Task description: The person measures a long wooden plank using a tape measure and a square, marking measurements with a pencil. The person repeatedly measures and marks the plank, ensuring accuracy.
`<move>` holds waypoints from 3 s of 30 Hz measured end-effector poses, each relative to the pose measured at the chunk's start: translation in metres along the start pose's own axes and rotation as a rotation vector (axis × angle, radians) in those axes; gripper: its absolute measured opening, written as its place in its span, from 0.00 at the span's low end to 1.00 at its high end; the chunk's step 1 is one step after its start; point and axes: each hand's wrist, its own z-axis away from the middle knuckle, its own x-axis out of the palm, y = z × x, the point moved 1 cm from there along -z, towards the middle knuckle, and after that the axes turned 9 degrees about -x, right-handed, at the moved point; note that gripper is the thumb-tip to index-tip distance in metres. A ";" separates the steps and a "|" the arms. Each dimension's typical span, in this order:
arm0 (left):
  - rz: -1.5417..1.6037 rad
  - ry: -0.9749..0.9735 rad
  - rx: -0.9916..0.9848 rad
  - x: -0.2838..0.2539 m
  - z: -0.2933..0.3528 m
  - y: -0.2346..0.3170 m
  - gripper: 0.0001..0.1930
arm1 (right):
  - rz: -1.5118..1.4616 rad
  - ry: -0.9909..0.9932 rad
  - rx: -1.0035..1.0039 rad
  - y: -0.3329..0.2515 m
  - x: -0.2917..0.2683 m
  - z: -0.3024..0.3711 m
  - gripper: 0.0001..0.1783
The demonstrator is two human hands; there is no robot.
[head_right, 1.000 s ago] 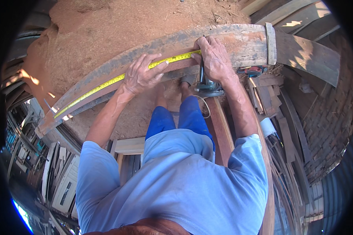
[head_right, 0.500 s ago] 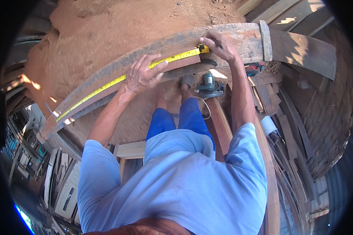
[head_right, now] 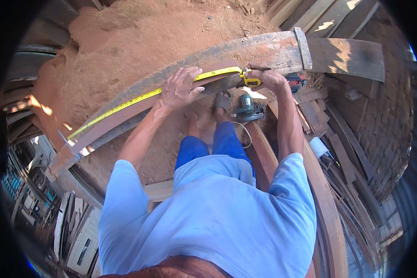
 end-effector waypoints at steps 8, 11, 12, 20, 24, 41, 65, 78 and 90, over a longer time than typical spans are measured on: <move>-0.058 -0.038 0.097 -0.015 0.009 0.006 0.15 | 0.728 0.003 -0.203 -0.008 0.064 0.052 0.23; -0.104 0.023 0.132 -0.026 0.018 0.020 0.12 | 0.670 0.009 -0.148 -0.008 0.101 0.068 0.27; -0.108 0.044 0.139 -0.027 0.023 0.024 0.12 | 0.622 -0.021 -0.099 -0.014 0.114 0.073 0.27; -0.172 -0.334 0.151 -0.035 0.061 0.026 0.05 | 0.319 -0.017 -0.229 0.017 0.188 0.089 0.27; -0.182 -0.493 0.210 -0.040 0.069 0.020 0.05 | 0.511 -0.032 -0.273 0.046 0.186 0.087 0.27; 0.194 -0.273 -0.356 -0.056 0.112 0.070 0.35 | 0.552 0.192 -0.275 0.006 0.142 0.082 0.23; 1.433 1.300 -1.808 -0.092 0.477 -0.241 0.27 | 1.504 0.680 -0.594 -0.014 0.026 -0.064 0.21; 1.532 1.340 -1.766 -0.263 0.602 -0.497 0.47 | 1.129 0.377 -0.617 -0.077 0.442 -0.136 0.17; 1.263 1.589 -1.717 -0.255 0.640 -0.486 0.22 | 1.159 0.412 -0.613 -0.069 0.437 -0.141 0.22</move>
